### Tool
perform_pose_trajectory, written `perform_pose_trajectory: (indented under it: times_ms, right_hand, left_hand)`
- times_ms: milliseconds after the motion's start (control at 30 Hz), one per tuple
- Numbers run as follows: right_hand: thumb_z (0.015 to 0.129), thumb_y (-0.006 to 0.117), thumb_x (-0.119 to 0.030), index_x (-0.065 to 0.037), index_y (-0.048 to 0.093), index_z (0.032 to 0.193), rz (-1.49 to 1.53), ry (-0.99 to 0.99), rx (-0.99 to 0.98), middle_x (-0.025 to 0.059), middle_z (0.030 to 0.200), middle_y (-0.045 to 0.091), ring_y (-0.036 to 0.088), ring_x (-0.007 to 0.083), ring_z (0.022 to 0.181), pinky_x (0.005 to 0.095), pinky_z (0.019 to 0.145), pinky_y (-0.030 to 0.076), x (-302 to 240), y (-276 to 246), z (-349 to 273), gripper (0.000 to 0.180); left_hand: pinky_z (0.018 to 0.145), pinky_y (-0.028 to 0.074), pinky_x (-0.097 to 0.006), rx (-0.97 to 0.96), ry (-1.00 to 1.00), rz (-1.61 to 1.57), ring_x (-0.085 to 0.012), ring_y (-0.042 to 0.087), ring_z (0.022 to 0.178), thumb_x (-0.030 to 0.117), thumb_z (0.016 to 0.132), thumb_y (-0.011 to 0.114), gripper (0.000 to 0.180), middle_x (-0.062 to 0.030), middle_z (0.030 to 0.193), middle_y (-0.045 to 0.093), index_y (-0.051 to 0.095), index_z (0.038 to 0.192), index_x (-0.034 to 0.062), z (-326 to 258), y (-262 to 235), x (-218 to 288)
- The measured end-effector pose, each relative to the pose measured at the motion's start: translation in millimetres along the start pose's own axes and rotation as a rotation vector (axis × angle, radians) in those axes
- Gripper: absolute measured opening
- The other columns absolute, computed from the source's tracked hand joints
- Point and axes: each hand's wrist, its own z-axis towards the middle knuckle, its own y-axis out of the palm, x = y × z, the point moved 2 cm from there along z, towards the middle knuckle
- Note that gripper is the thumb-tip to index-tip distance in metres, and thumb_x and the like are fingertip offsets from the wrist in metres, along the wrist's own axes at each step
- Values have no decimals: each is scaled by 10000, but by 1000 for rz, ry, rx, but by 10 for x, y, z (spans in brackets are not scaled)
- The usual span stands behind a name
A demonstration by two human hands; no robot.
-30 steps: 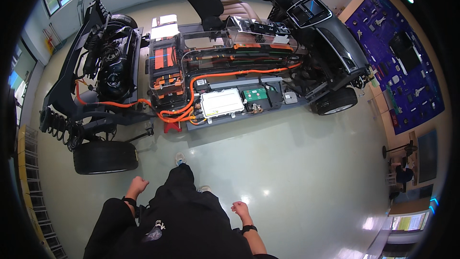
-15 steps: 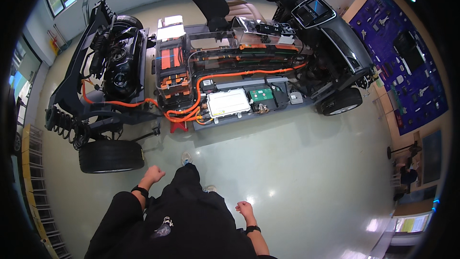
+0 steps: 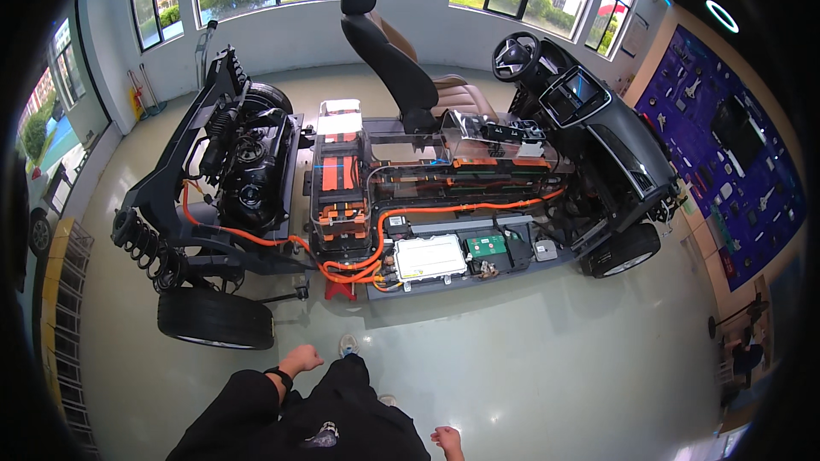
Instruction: The person selects tools from a toolbox and walks around a partially assembled electric vehicle chassis. They inspect the engine bay and battery pack, then kneel to work on the wheel hub using a lug wrench and other tools.
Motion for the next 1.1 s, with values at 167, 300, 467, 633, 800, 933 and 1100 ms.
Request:
perform_pose_trajectory:
  times_ms: [167, 300, 467, 633, 800, 933, 1100]
  right_hand:
    - [788, 546, -180, -23, 600, 874, 17, -17, 23, 87, 731, 651, 617, 151, 595, 255, 498, 452, -10, -40, -25, 187]
    - [802, 535, -180, -16, 591, 896, -31, -14, 26, 95, 753, 651, 622, 157, 614, 251, 506, 458, 92, -78, 4, 198]
    - [805, 527, -206, -17, 586, 904, -130, -49, -73, 99, 742, 642, 618, 172, 625, 271, 499, 457, 319, -48, 209, 221]
    - [812, 522, -264, -9, 601, 966, -373, -117, -290, 115, 771, 641, 617, 193, 682, 300, 518, 468, 396, 67, 224, 308]
    - [816, 523, -280, -17, 590, 999, -214, -146, -200, 109, 768, 641, 612, 181, 668, 286, 508, 468, 206, 123, 358, 328]
    - [780, 500, -162, -40, 562, 861, -338, -131, -150, 86, 683, 626, 603, 157, 571, 278, 483, 448, -243, 394, 37, 159]
    - [778, 514, -149, -26, 559, 859, -434, -78, -153, 97, 685, 630, 604, 161, 566, 265, 473, 444, -366, 1000, -346, 154]
  left_hand:
    - [779, 470, -384, 27, 69, -11, -299, 589, 901, 321, 680, 657, 280, -106, 940, 640, 667, 870, 116, 6, 1, 104]
    - [769, 472, -382, 29, 106, 31, -286, 596, 882, 278, 667, 670, 226, -95, 907, 647, 664, 829, 120, 48, 68, 98]
    - [795, 465, -398, -11, 113, 88, -294, 592, 908, 281, 685, 638, 258, -103, 959, 636, 655, 893, 129, -9, -52, -15]
    - [690, 499, -419, 24, 162, 260, -304, 621, 844, 230, 704, 598, 241, -135, 897, 645, 650, 864, 57, -274, -190, 159]
    - [665, 513, -395, 359, 449, 213, -307, 633, 794, 100, 703, 542, 184, -154, 838, 641, 647, 838, 31, -400, -458, 1122]
    - [767, 486, -386, 263, 572, 149, -288, 602, 920, 140, 731, 556, 216, -148, 982, 622, 645, 906, 49, -849, -594, 1526]
    - [780, 483, -382, 162, 562, 55, -279, 595, 939, 168, 737, 561, 232, -145, 1003, 616, 642, 923, 55, -1223, -642, 763]
